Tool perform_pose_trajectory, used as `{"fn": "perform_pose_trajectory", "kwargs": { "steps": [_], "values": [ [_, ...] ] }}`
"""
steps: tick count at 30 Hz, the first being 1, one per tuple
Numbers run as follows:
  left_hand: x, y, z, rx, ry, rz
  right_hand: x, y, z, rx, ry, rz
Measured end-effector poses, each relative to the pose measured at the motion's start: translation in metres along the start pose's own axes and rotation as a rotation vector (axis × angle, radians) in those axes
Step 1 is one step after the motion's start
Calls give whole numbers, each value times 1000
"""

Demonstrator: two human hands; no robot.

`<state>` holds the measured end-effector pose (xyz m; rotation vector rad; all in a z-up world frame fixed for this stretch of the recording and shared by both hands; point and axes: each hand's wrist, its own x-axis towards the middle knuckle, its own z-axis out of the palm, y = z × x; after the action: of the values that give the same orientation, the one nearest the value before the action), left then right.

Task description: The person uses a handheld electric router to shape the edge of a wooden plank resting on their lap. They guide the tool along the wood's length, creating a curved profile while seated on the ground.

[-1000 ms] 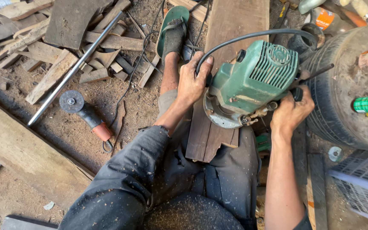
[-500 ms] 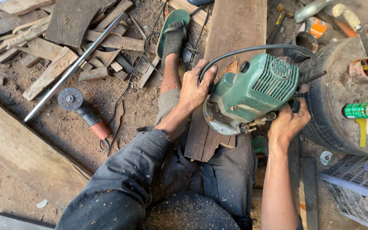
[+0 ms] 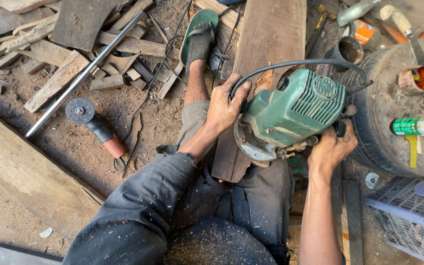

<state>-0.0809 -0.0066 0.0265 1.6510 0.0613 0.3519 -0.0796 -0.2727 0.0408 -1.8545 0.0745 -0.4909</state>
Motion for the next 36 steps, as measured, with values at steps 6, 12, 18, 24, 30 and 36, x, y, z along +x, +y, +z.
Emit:
{"fn": "perform_pose_trajectory", "kwargs": {
  "steps": [6,12,18,24,30,36],
  "values": [
    [-7,5,0,-28,-7,-8,-5,-1,-3,30,11,-31],
    [-14,9,-5,-22,-17,36,-10,-12,-2,77,33,-20],
    [-8,2,-3,13,-11,47,-8,-11,4,105,31,-36],
    [14,-8,-3,2,23,68,6,5,16,20,32,-85],
    [27,-21,-2,1,50,77,20,15,29,9,43,-60],
    [53,-34,-1,24,85,56,45,21,48,23,-49,-145]
  ]
}}
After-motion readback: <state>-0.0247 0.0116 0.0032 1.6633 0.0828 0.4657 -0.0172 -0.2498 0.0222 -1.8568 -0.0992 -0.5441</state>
